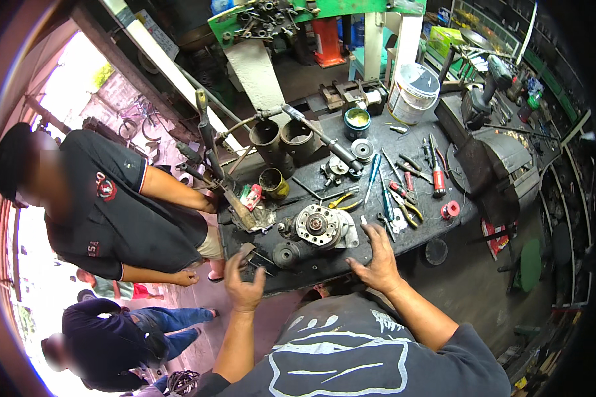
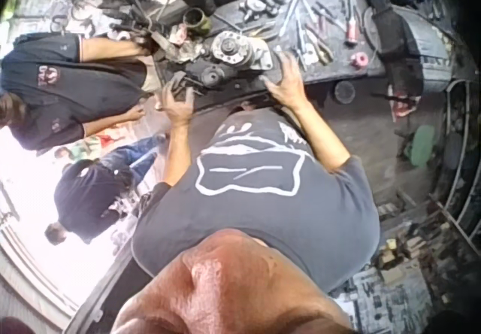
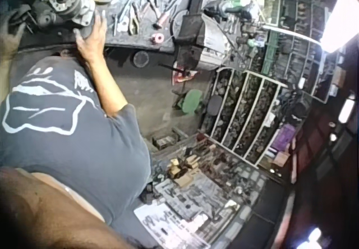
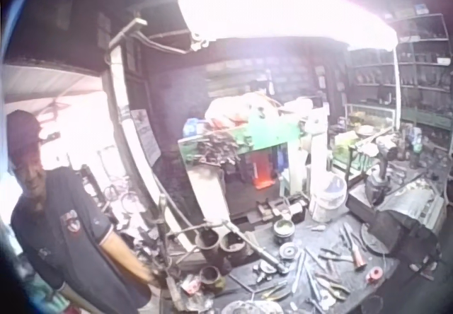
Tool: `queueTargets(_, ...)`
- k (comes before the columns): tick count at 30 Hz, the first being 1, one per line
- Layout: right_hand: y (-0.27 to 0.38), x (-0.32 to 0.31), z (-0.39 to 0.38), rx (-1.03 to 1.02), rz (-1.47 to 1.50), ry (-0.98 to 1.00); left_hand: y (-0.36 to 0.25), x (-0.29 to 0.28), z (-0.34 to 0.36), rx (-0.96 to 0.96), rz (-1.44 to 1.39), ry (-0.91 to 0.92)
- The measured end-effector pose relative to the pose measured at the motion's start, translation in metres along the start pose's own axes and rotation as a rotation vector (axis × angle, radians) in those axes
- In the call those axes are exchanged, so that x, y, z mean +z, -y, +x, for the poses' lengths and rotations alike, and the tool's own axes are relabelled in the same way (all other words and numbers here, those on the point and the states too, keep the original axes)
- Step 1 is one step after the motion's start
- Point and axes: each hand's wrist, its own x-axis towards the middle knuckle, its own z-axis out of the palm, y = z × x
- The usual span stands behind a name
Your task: The person disassembles a cylindrical mechanical component on a workbench using a screwdriver and pliers, removes internal parts, and then reassembles the unit. The person then sits on the floor and uses a power tool on the component.
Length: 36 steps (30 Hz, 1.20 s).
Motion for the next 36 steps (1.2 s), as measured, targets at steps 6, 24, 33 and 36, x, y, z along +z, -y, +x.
queueTargets(6, 0.015, 0.017, 0.039, -0.196, -0.091, 0.156, -0.073, 0.067, 0.054, 0.242, -0.361, 0.237)
queueTargets(24, -0.02, 0.026, 0.12, -0.047, 0.815, 0.539, -0.174, 0.093, 0.076, 0.014, -0.132, 0.033)
queueTargets(33, -0.026, 0.031, 0.121, 0.0, 0.9, 0.533, -0.185, 0.089, 0.082, -0.047, -0.077, 0.077)
queueTargets(36, -0.026, 0.032, 0.121, 0.031, 0.925, 0.52, -0.187, 0.089, 0.084, -0.054, -0.08, 0.077)
